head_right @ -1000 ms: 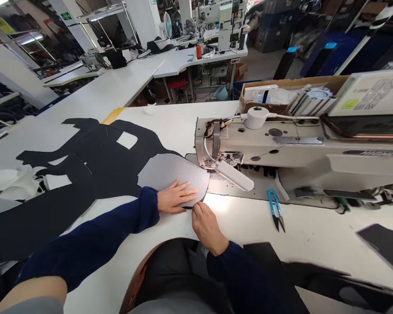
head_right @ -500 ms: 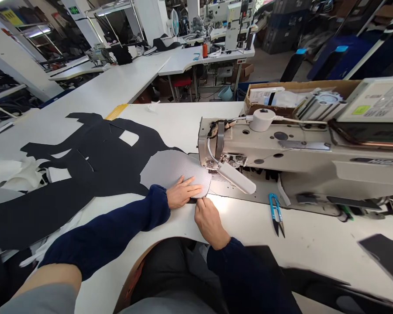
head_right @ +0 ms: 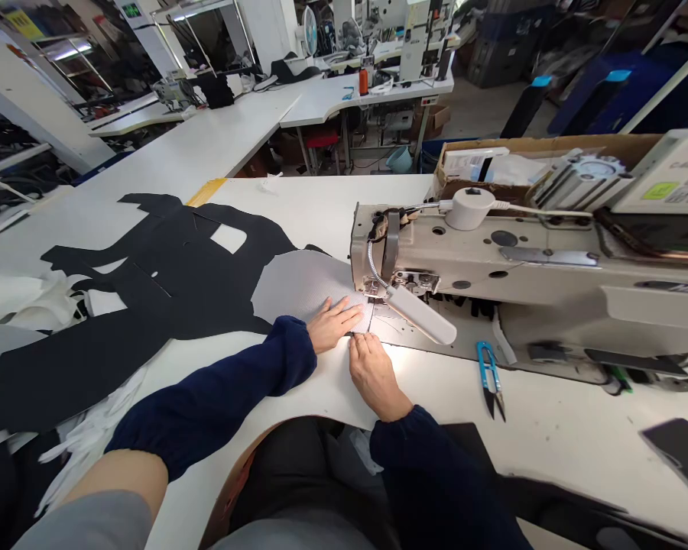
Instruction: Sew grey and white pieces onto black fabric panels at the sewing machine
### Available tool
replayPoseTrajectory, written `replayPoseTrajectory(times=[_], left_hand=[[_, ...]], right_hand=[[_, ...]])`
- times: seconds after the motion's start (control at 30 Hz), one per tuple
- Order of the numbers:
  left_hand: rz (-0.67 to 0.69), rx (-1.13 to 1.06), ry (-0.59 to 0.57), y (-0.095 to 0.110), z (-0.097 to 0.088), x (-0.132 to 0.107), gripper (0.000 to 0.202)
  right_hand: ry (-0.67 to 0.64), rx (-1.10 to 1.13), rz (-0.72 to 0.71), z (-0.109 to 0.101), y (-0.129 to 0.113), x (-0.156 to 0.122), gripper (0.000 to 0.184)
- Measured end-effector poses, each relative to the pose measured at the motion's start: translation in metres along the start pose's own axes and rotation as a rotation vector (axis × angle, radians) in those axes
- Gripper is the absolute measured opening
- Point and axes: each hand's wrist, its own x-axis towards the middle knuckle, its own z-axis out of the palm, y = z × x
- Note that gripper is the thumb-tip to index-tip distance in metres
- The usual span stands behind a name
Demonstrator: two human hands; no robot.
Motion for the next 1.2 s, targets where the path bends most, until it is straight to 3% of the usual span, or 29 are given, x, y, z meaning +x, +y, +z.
replayPoseTrajectory(times=[0.13,0.33,0.57,0.87,1.0,1.2], left_hand=[[-0.031,0.009,-0.028,-0.001,-0.003,0.009,0.057],[0.122,0.0,0.003,-0.02,-0.009,0.004,0.046],[0.178,0.039,0.017,-0.024,-0.007,0.003,0.045],[0.031,0.024,0.25,-0.002,0.009,0.005,0.029],[0.087,0.036,0.182,-0.002,0.003,0.01,0.03],[0.176,0.016,0.139,-0.01,-0.003,0.01,0.032]], right_hand=[[0.009,0.002,0.003,0.005,0.01,0.003,0.037],[0.094,0.062,0.015,-0.005,0.012,-0.005,0.031],[0.131,0.197,0.189,-0.025,0.013,-0.013,0.021],[0.154,0.128,0.06,-0.01,0.016,0.002,0.031],[0.111,0.067,0.044,-0.007,0.025,0.002,0.038],[0.022,-0.059,0.229,-0.015,0.047,-0.001,0.035]])
